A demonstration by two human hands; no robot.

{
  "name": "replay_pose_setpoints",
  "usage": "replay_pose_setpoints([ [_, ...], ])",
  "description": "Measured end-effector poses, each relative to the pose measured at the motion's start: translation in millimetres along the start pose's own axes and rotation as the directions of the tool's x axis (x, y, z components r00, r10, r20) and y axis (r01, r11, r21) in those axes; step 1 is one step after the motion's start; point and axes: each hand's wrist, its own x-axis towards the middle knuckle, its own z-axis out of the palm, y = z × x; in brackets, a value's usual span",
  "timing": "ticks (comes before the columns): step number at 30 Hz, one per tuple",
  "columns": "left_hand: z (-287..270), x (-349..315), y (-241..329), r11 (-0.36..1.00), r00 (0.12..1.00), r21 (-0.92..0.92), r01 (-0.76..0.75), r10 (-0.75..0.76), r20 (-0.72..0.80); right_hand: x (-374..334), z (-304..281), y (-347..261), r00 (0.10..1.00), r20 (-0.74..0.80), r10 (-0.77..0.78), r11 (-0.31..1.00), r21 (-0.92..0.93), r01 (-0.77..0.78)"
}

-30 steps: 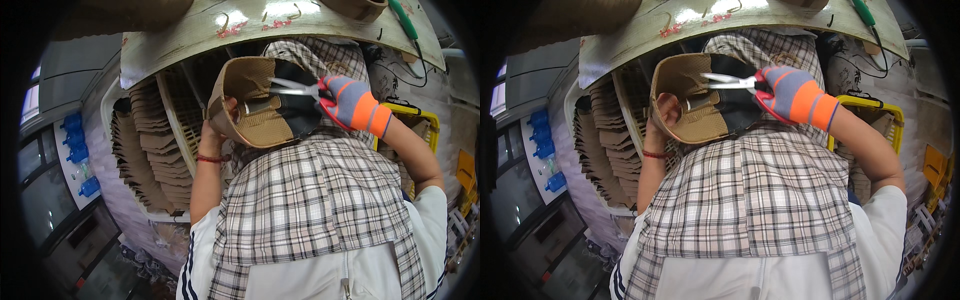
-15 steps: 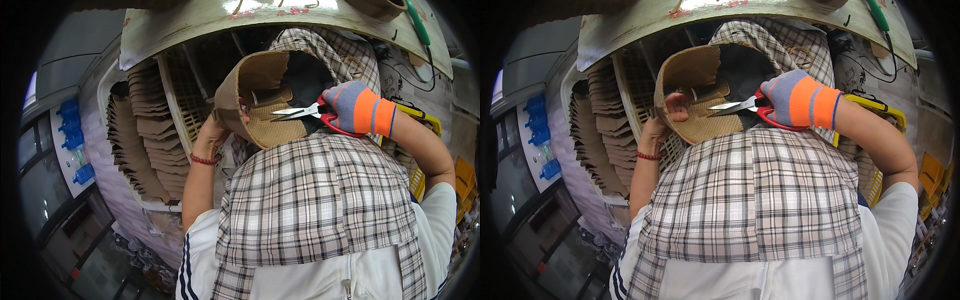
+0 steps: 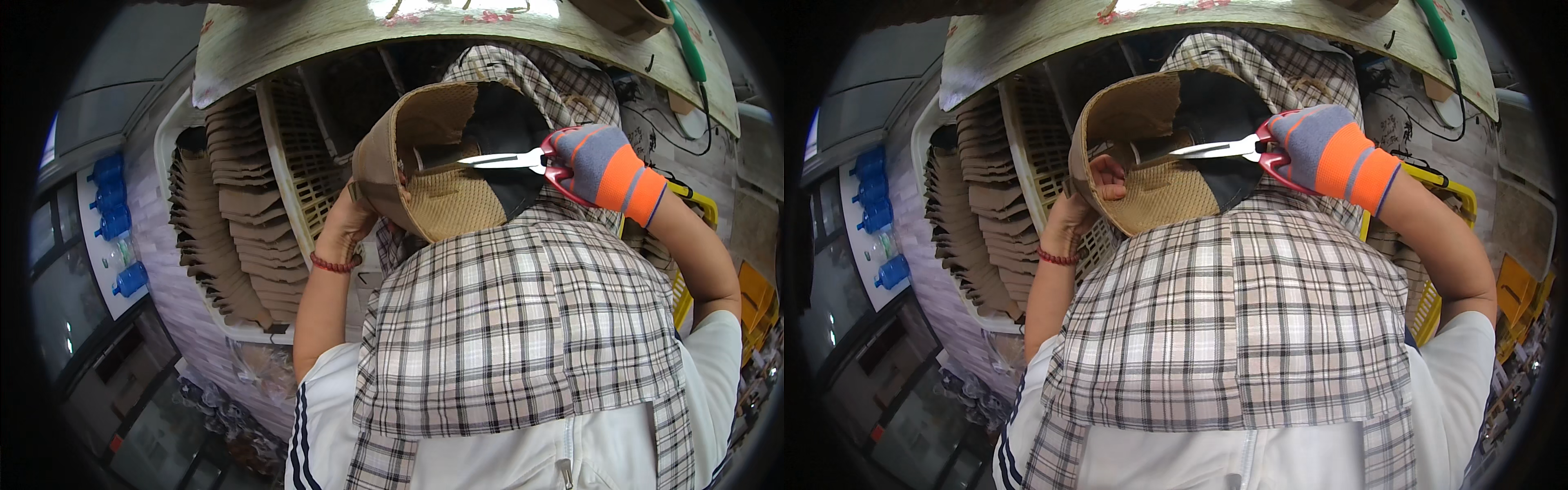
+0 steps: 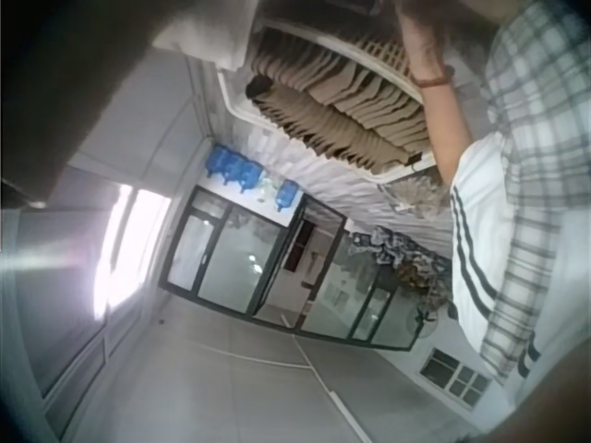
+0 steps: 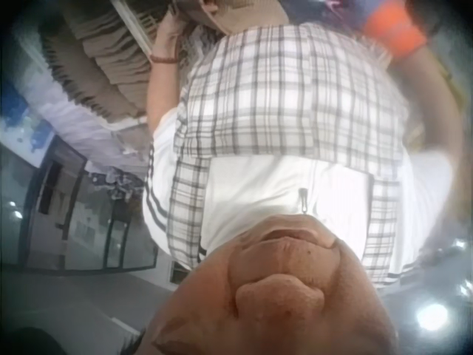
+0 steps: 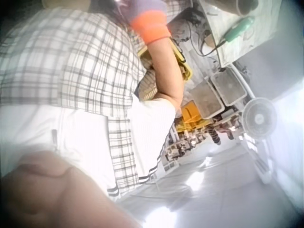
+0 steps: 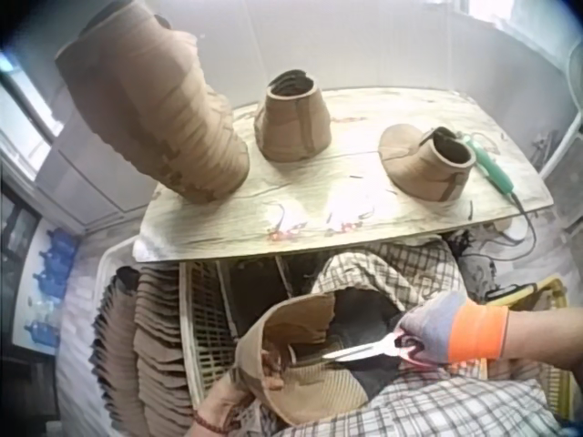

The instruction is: The person trims the edges of stacked cardboard boot-shaped items using scissors and a rotary tool. They handle the items one at a time, rotating them to access different sides, and place finished pieces on the table.

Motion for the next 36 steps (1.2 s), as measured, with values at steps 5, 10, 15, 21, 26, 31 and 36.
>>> replay_pose_setpoints([
  [5, 10.2, -7.4, 11.3, 0.997, 0.999, 0.060, 0.049, -0.051, 0.020, 4.9, 1.2, -12.6, 0.993, 0.060, -0.105, 0.991, 0.091, 0.099],
  [10, 10.7, -9.0, 11.1, 0.997, 0.999, 0.064, 0.042, -0.043, 0.021, 7.0, 2.9, -15.3, 0.988, 0.092, -0.126, 0.989, 0.095, 0.117],
  [15, 10.0, -8.7, 9.4, 0.998, 0.999, 0.060, 0.034, -0.035, 0.016, 4.8, -4.1, -10.2, 0.991, 0.069, -0.118, 0.993, -0.010, 0.119],
  [21, 6.6, -8.4, 7.8, 0.997, 0.998, 0.057, 0.045, -0.047, 0.037, 3.4, -0.3, -4.3, 0.984, -0.096, -0.148, 0.986, 0.062, 0.154],
  [26, 6.9, -8.9, 7.0, 0.997, 0.999, 0.067, 0.029, -0.031, 0.026, 14.4, 2.4, -15.9, 0.987, 0.098, -0.125, 0.991, 0.054, 0.121],
  [31, 0.9, -6.9, 3.5, 0.998, 0.998, 0.035, 0.046, -0.047, 0.037, 7.5, -8.8, -20.4, 0.991, 0.114, -0.073, 0.997, -0.011, 0.074],
  [36, -5.6, -3.9, -6.5, 0.998, 0.998, 0.002, 0.062, -0.062, 0.024, 4.1, -14.9, 2.0, 0.984, -0.179, 0.006, 0.999, -0.030, -0.011],
])
